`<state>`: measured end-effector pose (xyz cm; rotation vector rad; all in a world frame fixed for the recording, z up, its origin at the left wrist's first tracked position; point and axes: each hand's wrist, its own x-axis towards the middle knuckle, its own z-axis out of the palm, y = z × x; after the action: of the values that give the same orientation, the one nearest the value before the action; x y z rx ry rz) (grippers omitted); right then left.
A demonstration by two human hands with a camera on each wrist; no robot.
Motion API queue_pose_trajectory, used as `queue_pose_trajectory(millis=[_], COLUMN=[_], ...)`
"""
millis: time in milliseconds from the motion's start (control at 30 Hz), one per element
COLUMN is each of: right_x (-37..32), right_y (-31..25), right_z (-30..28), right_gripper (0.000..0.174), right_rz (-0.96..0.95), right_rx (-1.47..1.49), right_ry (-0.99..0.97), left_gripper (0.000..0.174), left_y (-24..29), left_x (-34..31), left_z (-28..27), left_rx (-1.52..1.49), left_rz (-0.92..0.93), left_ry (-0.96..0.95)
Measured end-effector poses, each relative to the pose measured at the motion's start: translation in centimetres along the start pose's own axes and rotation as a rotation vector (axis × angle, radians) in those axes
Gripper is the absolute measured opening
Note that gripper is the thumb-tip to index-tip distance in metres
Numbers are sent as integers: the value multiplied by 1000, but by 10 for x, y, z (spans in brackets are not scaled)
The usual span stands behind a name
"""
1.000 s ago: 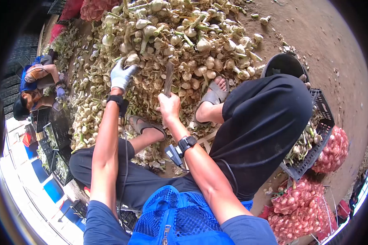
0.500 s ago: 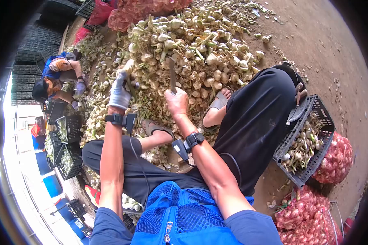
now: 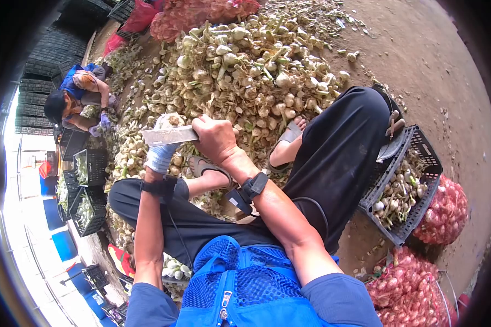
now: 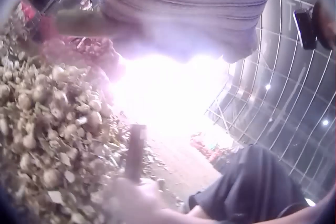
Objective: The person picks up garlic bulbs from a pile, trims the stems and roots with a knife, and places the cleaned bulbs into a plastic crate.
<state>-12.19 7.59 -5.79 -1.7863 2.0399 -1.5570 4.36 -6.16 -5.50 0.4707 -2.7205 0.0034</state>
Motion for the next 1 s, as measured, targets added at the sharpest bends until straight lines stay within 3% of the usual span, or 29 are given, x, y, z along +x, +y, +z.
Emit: queue_pose_trajectory(millis=[133, 167, 200, 267, 400, 467, 533, 600, 633, 667, 733, 767, 800, 833, 933, 1000], right_x=[-7, -8, -9, -13, -14, -13, -16, -21, -33, -47, -47, -44, -37, -33, -27, -23], right_y=[4, 5, 6, 9, 15, 18, 27, 45, 78, 110, 117, 110, 99, 92, 66, 37], right_z=[13, 17, 18, 21, 30, 30, 32, 34, 43, 47, 26, 27, 27, 32, 46, 37], right_gripper=[13, 13, 13, 14, 14, 14, 14, 10, 11, 14, 22, 22, 20, 20, 25, 28], right_rz=[22, 25, 28, 40, 39, 37, 37, 80, 338, 600, 828, 858, 737, 746, 794, 978], right_rx=[-18, -18, -19, -32, -4, 9, 20, -44, -125, -203, -207, -39, 71, 158, 583, 1016], right_ry=[-14, 3, -3, 14, 51, 65, 82, 118, 75, 36, 76, 141, 202, 186, 135, 51], left_gripper=[42, 45, 45, 45, 43, 43, 35, 31, 27, 19, 29, 35, 42, 56, 58, 63], left_y=[1, -1, 3, 12, 17, 29, 40, 49, 54, 67, 70, 75, 79, 77, 80, 73], left_x=[-7, -9, -7, -4, 1, 4, 6, 9, 13, 32, 38, 35, 36, 41, 48, 45], left_z=[8, 9, 8, 5, -5, -10, -11, -19, -28, -54, -48, -44, -40, -44, -40, -33], left_rx=[-144, 51, 47, -196, -170, -341, -618, -541, -459, -356, -305, -622, -937, -989, -1131, -1262], left_rz=[-117, -21, -25, -185, -170, -216, -442, -349, -259, 51, 16, -259, -526, -506, -490, -574], left_ry=[-15, -36, -38, 12, -18, 43, 82, 110, 144, 158, 211, 187, 163, 105, 258, 246])
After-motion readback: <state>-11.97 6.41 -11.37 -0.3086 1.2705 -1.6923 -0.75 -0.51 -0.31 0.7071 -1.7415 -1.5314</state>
